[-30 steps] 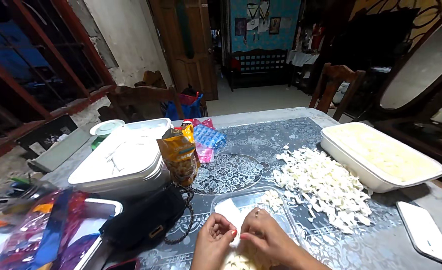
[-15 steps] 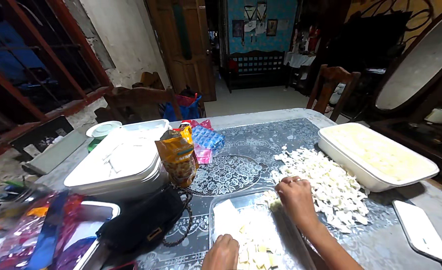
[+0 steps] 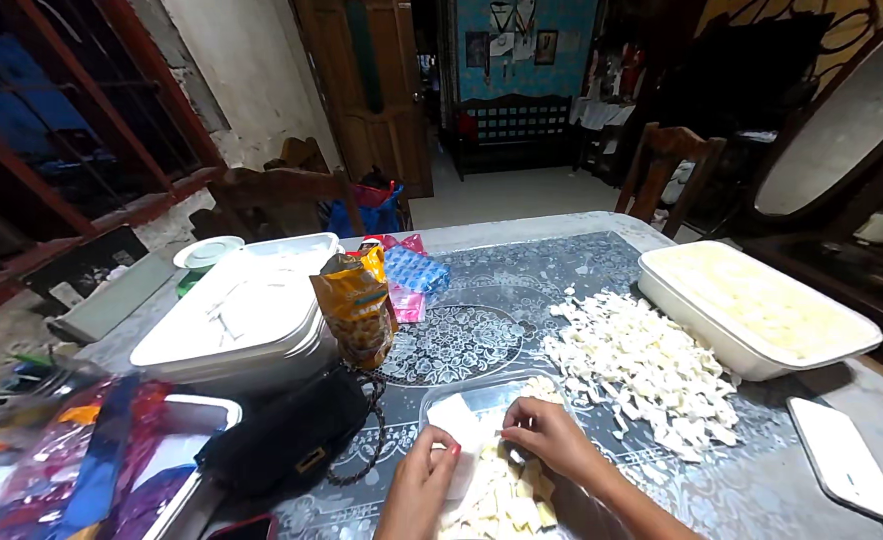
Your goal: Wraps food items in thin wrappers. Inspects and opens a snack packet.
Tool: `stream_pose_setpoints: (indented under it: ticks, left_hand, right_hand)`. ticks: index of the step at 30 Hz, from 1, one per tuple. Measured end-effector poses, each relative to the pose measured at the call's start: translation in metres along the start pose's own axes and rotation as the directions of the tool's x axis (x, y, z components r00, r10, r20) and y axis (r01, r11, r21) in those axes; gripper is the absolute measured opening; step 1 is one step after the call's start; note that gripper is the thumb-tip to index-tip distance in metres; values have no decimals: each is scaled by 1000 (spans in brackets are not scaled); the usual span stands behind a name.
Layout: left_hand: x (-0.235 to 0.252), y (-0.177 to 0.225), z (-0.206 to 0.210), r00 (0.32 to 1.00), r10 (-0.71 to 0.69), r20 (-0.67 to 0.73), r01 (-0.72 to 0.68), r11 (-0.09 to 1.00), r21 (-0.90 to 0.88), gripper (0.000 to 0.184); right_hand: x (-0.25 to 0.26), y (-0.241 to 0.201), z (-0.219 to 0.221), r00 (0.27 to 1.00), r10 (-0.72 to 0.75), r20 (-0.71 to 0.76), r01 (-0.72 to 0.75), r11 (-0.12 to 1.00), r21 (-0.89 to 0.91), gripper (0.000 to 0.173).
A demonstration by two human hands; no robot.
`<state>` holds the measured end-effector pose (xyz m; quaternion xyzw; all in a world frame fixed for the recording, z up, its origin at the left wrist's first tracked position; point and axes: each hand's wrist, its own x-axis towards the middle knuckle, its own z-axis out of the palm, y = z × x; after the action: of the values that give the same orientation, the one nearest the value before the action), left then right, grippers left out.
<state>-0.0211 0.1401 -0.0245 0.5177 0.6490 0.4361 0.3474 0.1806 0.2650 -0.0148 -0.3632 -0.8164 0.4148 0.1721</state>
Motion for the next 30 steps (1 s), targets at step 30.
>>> stream_pose_setpoints:
  ticks: [30]
  left_hand:
    - [-4,11,11,997,-49,52,67,893,-446,15]
  right_hand:
    - [-11,-6,33,937,-299,-182,331,925,187,16]
